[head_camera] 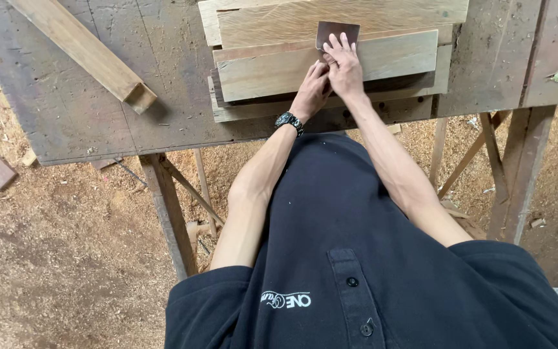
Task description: The person sands wood planks by hand using a piece of sandpaper on a workbench, turning the planks over to sand different sides and edges.
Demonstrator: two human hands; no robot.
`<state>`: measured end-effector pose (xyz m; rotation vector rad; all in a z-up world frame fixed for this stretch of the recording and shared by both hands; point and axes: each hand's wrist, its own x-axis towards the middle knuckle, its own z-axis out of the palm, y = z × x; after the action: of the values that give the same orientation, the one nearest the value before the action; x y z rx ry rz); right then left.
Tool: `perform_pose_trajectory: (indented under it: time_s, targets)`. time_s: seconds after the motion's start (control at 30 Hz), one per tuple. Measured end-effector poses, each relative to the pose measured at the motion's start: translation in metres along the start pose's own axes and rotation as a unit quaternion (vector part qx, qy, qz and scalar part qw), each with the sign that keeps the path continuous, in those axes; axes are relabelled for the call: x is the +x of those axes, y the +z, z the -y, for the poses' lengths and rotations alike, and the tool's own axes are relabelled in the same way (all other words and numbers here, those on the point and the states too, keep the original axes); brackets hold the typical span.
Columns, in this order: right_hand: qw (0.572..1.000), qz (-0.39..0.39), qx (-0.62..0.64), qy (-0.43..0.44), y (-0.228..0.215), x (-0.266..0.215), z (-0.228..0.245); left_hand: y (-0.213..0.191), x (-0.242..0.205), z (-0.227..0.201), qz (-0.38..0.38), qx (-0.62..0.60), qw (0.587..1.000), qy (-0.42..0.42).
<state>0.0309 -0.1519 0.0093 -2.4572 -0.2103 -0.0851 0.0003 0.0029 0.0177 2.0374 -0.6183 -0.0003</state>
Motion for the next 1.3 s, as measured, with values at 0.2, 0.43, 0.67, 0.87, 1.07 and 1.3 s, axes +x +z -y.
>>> perform_pose_trajectory:
  time_s: [0.2,0.43,0.67,0.87,1.07,1.3]
  targets:
    - [0.989,-0.035,-0.073,0.126,-0.058,0.001,-0.104,-0.009,0.007,-0.006,0.013,0.014,1.000,-0.001]
    - [0.991,-0.064,-0.097,0.067,-0.009,0.002,-0.049,0.000,0.003,0.000,-0.007,0.030,0.999,0.022]
    - [0.997,0.066,-0.025,0.014,-0.029,0.013,-0.058,-0.007,0.001,-0.003,0.017,0.022,0.999,0.015]
    - [0.987,-0.085,-0.050,0.126,-0.063,0.001,-0.100,-0.017,0.007,-0.018,0.001,-0.022,1.000,-0.022]
    - [1.000,-0.013,0.012,-0.011,0.012,0.002,-0.020,-0.022,0.006,-0.033,-0.081,-0.090,0.989,-0.083]
    - [0.989,-0.035,-0.080,0.115,-0.066,-0.004,-0.093,-0.032,0.007,-0.041,-0.154,0.036,0.983,-0.091]
